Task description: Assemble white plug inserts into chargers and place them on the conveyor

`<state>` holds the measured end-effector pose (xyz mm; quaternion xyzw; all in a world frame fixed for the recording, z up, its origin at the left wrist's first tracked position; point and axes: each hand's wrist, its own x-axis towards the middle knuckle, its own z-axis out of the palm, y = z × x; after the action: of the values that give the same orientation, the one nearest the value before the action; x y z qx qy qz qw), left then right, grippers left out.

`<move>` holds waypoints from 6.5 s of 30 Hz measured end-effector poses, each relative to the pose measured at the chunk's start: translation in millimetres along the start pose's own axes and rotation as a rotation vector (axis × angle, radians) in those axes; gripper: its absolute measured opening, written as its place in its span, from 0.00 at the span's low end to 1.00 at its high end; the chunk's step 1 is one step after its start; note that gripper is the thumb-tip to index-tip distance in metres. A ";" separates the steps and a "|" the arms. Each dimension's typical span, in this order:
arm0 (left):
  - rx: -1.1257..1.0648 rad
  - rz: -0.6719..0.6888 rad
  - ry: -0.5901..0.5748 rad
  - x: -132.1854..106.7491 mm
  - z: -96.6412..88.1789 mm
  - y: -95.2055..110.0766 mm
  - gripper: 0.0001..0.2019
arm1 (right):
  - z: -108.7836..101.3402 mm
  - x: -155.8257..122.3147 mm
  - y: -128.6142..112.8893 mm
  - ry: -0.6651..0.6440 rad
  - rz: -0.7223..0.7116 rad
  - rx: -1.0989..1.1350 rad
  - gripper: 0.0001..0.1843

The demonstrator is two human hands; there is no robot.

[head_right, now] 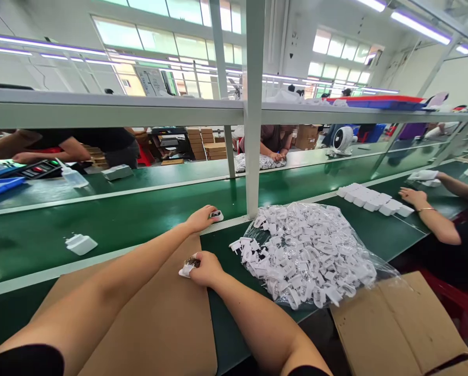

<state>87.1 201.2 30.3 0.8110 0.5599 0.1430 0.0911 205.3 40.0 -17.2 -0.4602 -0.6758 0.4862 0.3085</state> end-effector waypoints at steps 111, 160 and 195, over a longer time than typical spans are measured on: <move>-0.189 -0.556 0.705 -182.7 -21.8 -61.9 0.36 | 25.1 -11.7 -7.6 0.188 -0.142 -0.143 0.32; -0.638 0.079 0.110 -227.1 3.7 2.5 0.13 | 15.5 -15.7 -5.6 0.109 -0.234 -0.363 0.21; -0.554 -0.063 0.206 -229.2 44.3 -41.4 0.08 | 27.9 -13.3 -15.8 0.035 -0.244 -0.591 0.26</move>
<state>-10.8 2.3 -54.0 0.7187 0.5306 0.3691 0.2563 181.2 15.6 -11.3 -0.4537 -0.8326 0.2201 0.2292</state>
